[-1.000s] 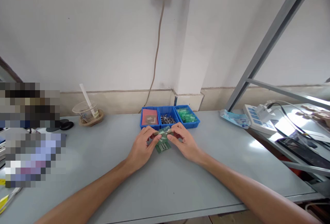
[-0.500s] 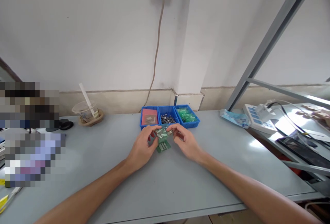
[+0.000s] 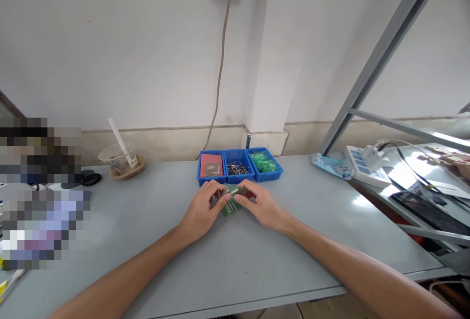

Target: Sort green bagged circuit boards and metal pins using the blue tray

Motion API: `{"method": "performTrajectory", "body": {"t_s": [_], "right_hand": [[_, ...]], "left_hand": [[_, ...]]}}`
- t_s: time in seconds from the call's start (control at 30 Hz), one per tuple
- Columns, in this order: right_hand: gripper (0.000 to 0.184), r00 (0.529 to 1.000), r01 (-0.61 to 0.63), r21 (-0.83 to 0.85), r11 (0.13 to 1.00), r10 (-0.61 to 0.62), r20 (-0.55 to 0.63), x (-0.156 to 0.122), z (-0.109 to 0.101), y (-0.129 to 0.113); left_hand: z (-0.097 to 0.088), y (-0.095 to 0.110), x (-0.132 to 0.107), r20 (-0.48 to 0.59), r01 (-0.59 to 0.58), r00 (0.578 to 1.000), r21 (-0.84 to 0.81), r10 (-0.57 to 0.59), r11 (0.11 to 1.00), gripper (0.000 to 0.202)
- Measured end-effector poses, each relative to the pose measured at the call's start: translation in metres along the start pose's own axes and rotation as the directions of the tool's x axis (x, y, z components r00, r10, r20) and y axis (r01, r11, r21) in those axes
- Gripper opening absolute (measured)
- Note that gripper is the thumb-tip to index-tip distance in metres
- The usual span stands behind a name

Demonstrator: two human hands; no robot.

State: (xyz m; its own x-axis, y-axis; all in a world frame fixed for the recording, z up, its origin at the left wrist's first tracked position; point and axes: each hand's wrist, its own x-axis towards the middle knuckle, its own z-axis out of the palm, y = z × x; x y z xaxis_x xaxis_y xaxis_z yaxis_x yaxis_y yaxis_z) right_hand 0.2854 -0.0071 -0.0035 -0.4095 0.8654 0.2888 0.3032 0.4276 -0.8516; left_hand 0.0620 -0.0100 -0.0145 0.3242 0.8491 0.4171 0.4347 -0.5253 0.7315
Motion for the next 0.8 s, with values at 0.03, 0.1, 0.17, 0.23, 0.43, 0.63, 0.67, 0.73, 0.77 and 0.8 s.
{"method": "performTrajectory", "body": {"t_s": [0.03, 0.1, 0.17, 0.23, 0.43, 0.63, 0.67, 0.73, 0.77, 0.8], "right_hand": [[0.018, 1.0, -0.003, -0.007, 1.0, 0.003, 0.001, -0.0003, 0.0, -0.0001], [0.018, 1.0, -0.008, -0.006, 1.0, 0.008, 0.014, -0.0009, 0.0001, -0.0002], [0.019, 0.999, -0.011, 0.015, 1.0, 0.01, 0.038, -0.0013, 0.0004, -0.0003], [0.021, 0.998, -0.017, 0.019, 1.0, 0.016, 0.054, -0.0014, 0.0008, -0.0006], [0.027, 0.999, -0.025, -0.084, 0.996, 0.028, 0.032, -0.002, 0.0006, -0.0032], [0.027, 0.999, -0.023, -0.087, 0.996, 0.026, 0.035, -0.0048, 0.0018, -0.0055], [0.026, 0.999, -0.024, -0.077, 0.997, 0.027, 0.046, -0.005, 0.0018, -0.0055], [0.023, 0.998, -0.021, -0.062, 0.998, 0.025, 0.058, -0.0049, 0.0016, -0.0051], [0.023, 0.998, -0.02, -0.061, 0.998, 0.023, 0.056, -0.0047, 0.0014, -0.0048], [0.023, 0.998, -0.018, -0.062, 0.998, 0.021, 0.051, -0.0043, 0.0013, -0.0043]], "left_hand": [[0.0003, -0.0001, -0.0001, 0.009, 0.014, 1.0, 0.005, -0.014, 1.0, 0.026], [0.0008, -0.0009, -0.0003, 0.027, 0.026, 0.999, 0.004, -0.026, 1.0, 0.026], [0.001, -0.0021, -0.0005, 0.038, 0.02, 0.999, -0.01, -0.02, 1.0, 0.026], [0.0009, -0.0032, -0.0007, 0.037, 0.016, 0.999, -0.025, -0.015, 1.0, 0.025], [0.0001, -0.0003, -0.0006, 0.056, 0.034, 0.998, -0.023, -0.032, 0.999, 0.026], [0.0006, 0.0021, -0.0009, 0.096, 0.013, 0.995, 0.014, -0.014, 1.0, 0.026], [0.0008, 0.0021, -0.0009, 0.091, 0.006, 0.996, 0.021, -0.007, 1.0, 0.026], [0.0009, 0.0022, -0.0008, 0.086, -0.011, 0.996, 0.022, 0.009, 1.0, 0.027], [0.0008, 0.0025, -0.0007, 0.09, -0.018, 0.996, 0.016, 0.017, 1.0, 0.028], [0.0006, 0.0028, -0.0007, 0.095, -0.021, 0.995, 0.007, 0.02, 1.0, 0.028]]}}
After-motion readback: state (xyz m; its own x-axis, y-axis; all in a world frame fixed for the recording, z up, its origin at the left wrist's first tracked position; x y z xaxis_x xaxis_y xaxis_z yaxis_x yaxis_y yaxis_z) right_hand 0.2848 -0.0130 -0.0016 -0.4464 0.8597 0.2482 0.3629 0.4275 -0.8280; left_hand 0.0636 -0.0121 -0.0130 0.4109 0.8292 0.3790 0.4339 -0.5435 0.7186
